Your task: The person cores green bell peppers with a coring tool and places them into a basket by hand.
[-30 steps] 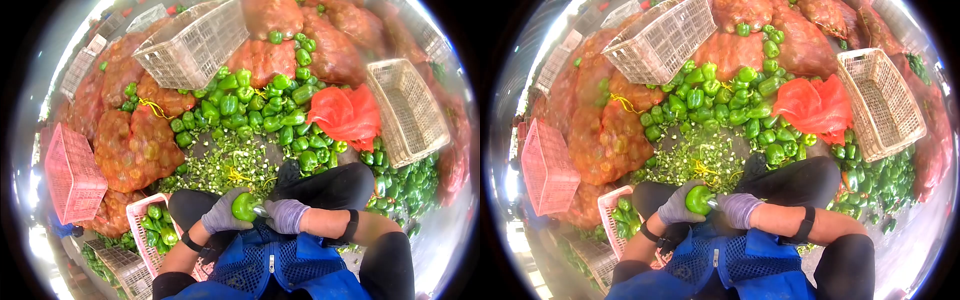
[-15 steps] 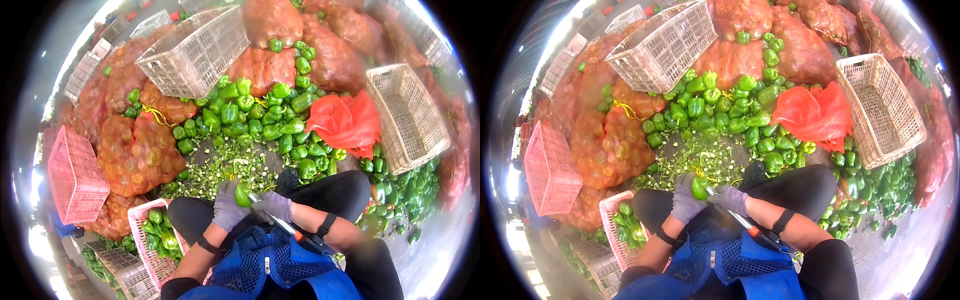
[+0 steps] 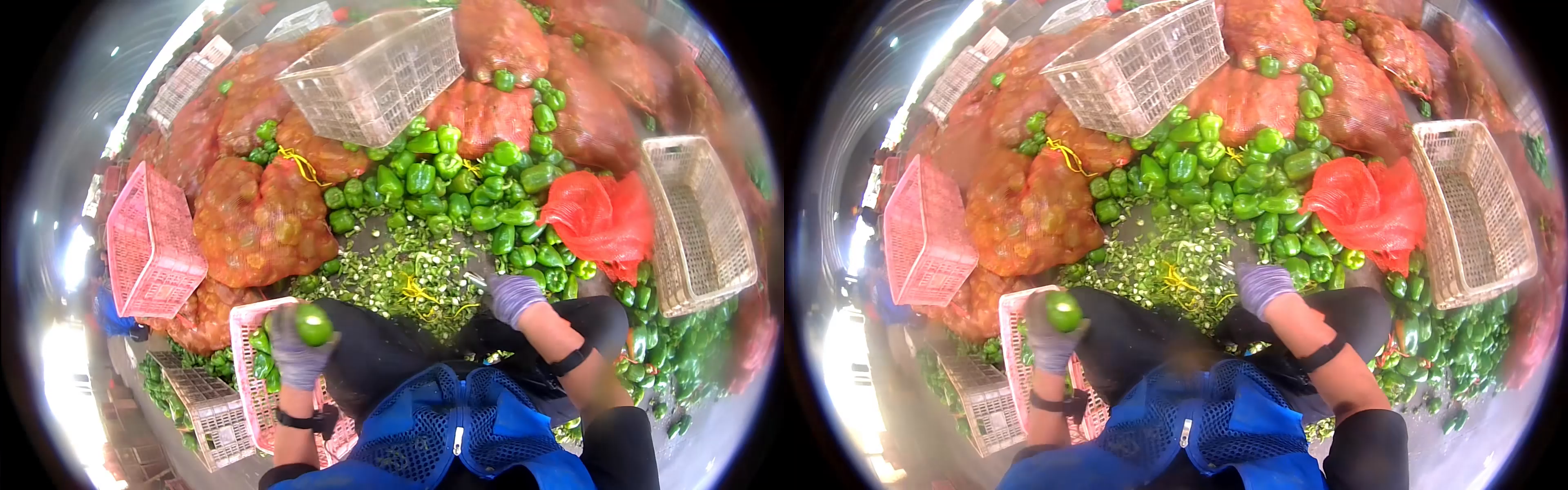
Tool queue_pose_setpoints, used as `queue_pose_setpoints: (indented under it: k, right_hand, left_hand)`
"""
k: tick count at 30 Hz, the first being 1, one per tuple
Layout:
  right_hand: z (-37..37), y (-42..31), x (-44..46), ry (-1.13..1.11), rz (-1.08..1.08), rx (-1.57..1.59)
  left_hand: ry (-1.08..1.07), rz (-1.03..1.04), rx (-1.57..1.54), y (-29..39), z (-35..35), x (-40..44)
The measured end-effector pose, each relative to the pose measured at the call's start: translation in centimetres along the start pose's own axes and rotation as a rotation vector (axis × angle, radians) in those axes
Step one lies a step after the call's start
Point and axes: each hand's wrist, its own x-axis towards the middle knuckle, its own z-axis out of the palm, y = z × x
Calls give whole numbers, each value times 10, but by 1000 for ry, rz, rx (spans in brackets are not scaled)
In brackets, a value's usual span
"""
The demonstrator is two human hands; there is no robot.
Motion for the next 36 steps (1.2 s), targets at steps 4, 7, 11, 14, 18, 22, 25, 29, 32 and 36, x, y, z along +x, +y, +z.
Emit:
queue_pose_setpoints:
  k: [4, 7, 11, 14, 18, 22, 25, 29, 32, 36]
  right_hand:
    - [-37, 4, -20, 80, 81, -29]
    - [-69, 27, -45, 309, 175, -3]
    - [-121, 39, -76, 437, 322, 91]
    - [-164, 37, -73, 623, 213, 165]
    - [-202, 3, -67, 796, 167, 676]
    - [-179, 14, -66, 863, 159, 936]
    - [-154, 43, -62, 820, 249, 1120]
    - [-121, 73, -45, 948, 436, 1338]
    - [-121, 85, -32, 1026, 530, 1240]
    - [-106, 106, -28, 1064, 629, 1109]
  left_hand:
    - [-115, -400, 263, -86, -18, -52]
    - [-134, -470, 36, -84, -20, -36]
    - [-344, -338, -563, -27, 17, 51]
    - [-586, -65, -509, 54, 53, 118]
    - [-960, 263, -173, 138, 123, 141]
    - [-1215, 452, -67, 212, 170, 121]
    - [-1204, 504, -55, 231, 239, 80]
    - [-1382, 423, -18, 270, 285, 88]
    - [-1253, 445, -144, 286, 357, 67]
    - [-1118, 521, -202, 307, 417, 67]
